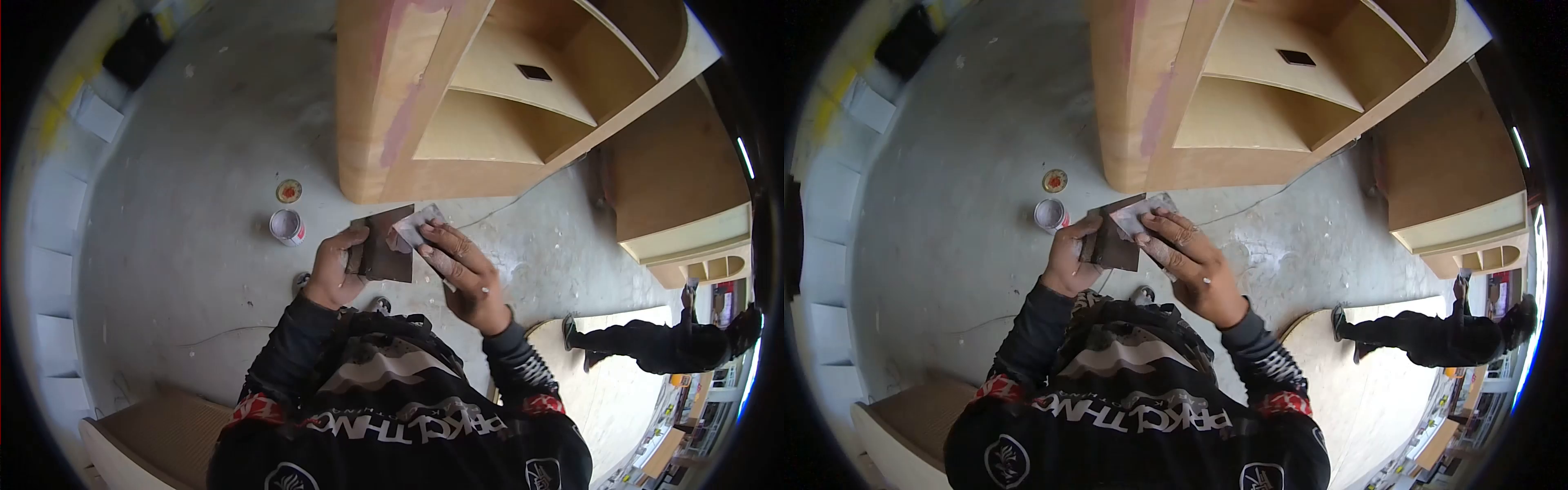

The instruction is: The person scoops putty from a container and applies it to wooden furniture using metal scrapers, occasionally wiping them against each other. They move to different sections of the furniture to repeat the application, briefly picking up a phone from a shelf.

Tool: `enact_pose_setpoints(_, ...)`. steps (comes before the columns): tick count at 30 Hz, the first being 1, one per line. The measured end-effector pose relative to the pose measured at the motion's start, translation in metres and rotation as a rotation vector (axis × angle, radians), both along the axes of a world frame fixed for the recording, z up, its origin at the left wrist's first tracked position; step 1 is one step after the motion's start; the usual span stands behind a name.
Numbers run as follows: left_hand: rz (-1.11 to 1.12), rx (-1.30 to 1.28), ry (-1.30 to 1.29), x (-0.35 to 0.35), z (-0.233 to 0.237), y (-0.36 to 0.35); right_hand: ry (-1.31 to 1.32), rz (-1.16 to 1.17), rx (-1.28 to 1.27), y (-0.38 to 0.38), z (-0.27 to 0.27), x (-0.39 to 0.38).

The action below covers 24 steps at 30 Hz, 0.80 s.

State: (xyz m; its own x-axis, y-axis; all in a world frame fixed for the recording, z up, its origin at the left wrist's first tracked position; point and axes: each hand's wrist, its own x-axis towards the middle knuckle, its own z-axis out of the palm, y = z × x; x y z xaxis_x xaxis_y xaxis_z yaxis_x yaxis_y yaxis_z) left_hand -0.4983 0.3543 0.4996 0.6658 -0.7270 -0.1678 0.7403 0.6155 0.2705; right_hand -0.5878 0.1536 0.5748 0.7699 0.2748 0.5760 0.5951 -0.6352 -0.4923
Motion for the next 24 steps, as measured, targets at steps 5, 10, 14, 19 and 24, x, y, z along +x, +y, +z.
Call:
enact_pose_setpoints(5, 0.101, 0.043, 0.059, -0.013, 0.01, -0.003, 0.146, -0.129, 0.116, 0.013, -0.055, -0.012)
enact_pose_setpoints(10, 0.457, 0.2, -0.292, 0.002, -0.015, 0.006, 0.654, -0.153, 0.88, -0.014, -0.076, -0.029)
enact_pose_setpoints(14, 0.553, 0.609, -0.71, -0.001, -0.02, 0.009, 0.797, -0.157, 1.556, 0.01, -0.062, -0.028)
enact_pose_setpoints(19, 0.285, 0.666, -0.948, -0.007, 0.0, 0.005, 0.781, -0.166, 1.598, 0.018, -0.063, -0.012)
enact_pose_setpoints(24, 0.014, 0.722, -1.038, -0.004, -0.034, 0.02, 0.51, -0.237, 1.112, 0.005, -0.058, -0.021)
